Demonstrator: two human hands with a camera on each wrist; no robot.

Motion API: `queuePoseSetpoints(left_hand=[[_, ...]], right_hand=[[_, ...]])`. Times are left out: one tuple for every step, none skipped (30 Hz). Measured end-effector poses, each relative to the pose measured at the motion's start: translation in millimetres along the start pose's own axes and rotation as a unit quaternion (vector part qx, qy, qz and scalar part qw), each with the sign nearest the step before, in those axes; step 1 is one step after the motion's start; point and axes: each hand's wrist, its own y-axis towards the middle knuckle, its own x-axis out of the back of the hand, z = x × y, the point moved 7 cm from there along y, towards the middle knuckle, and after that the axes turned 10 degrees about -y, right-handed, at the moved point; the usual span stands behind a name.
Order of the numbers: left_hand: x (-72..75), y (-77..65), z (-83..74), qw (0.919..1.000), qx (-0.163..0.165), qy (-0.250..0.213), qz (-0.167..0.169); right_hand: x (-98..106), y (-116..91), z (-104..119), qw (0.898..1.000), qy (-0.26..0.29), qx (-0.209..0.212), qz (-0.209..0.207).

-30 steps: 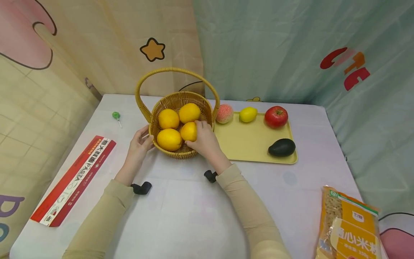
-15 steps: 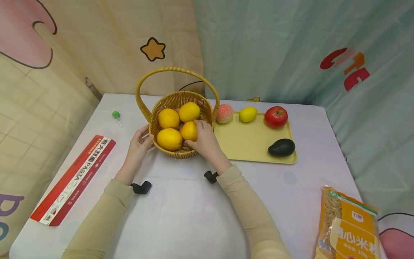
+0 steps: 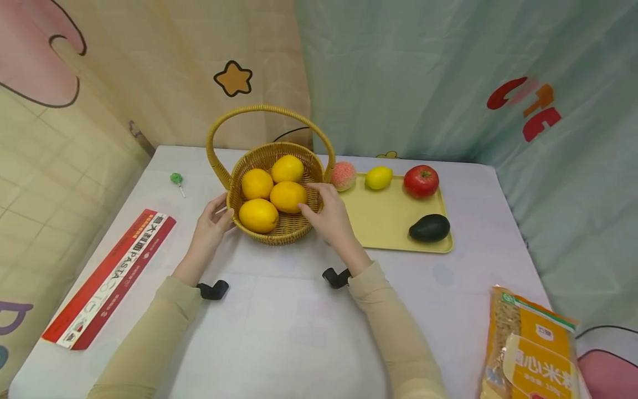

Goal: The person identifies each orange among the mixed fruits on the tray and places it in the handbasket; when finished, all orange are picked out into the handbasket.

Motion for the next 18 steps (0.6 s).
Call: queuePoseSetpoints(left_hand=[[0.4, 0.0, -0.3, 1.0, 0.001, 0.005, 0.002], [0.9, 0.2, -0.5, 1.0, 0.001, 0.009, 0.003], [1.2, 0.2, -0.9, 0.9999, 0.002, 0.012, 0.005], [1.6, 0.3, -1.1, 0.9998, 0.002, 0.018, 0.008], [2.0, 0.7, -1.2, 0.9997, 0.002, 0.022, 0.009], [2.4, 0.9, -1.6, 0.9996, 0.003, 0.027, 0.01], [2.7, 0.9, -2.4, 0.9995, 0.002, 0.031, 0.011], [3.2, 1.0, -3.5, 0.9994, 0.0, 0.033, 0.011], [3.9, 0.3, -5.0, 0.9993, -0.003, 0.036, 0.01], [5.0, -0.2, -6.9, 0.9991, -0.008, 0.041, 0.006], [6.3, -1.4, -9.8, 0.9988, -0.015, 0.046, -0.001], [7.3, -3.0, -13.8, 0.9981, -0.026, 0.055, -0.008], [8.1, -4.7, -18.5, 0.997, -0.039, 0.065, -0.017], [8.7, -6.6, -23.8, 0.9956, -0.055, 0.071, -0.027], [8.7, -9.1, -30.3, 0.9933, -0.072, 0.083, -0.036], [7.9, -12.1, -37.4, 0.9907, -0.09, 0.093, -0.043], [6.6, -14.7, -44.6, 0.9875, -0.109, 0.103, -0.049], [4.3, -16.7, -51.8, 0.984, -0.13, 0.112, -0.05]], right_hand=[[3.6, -1.0, -1.5, 1.0, 0.005, 0.0, -0.004], [7.1, -2.1, -3.0, 1.0, 0.01, -0.002, -0.006], [10.3, -3.1, -4.9, 1.0, 0.012, -0.005, -0.006], [13.7, -4.1, -7.4, 1.0, 0.014, -0.01, -0.005], [16.9, -5.1, -10.0, 1.0, 0.015, -0.015, -0.003], [20.3, -6.1, -12.5, 1.0, 0.016, -0.02, -0.002], [23.8, -7.0, -14.5, 1.0, 0.017, -0.025, 0.0], [27.4, -7.9, -16.2, 0.999, 0.02, -0.029, 0.003], [30.9, -9.0, -17.7, 0.999, 0.023, -0.033, 0.006], [34.6, -10.2, -19.4, 0.999, 0.024, -0.038, 0.007], [38.3, -11.4, -21.0, 0.999, 0.022, -0.043, 0.008], [42.4, -12.8, -22.6, 0.999, 0.019, -0.048, 0.009], [46.5, -14.4, -24.8, 0.998, 0.014, -0.054, 0.009], [50.5, -15.9, -27.8, 0.998, 0.007, -0.059, 0.009], [54.8, -17.6, -30.5, 0.998, -0.001, -0.064, 0.008], [59.0, -19.2, -33.4, 0.998, -0.013, -0.068, 0.006], [63.3, -20.7, -36.3, 0.997, -0.025, -0.071, 0.003], [67.6, -22.3, -38.9, 0.997, -0.037, -0.074, -0.002]])
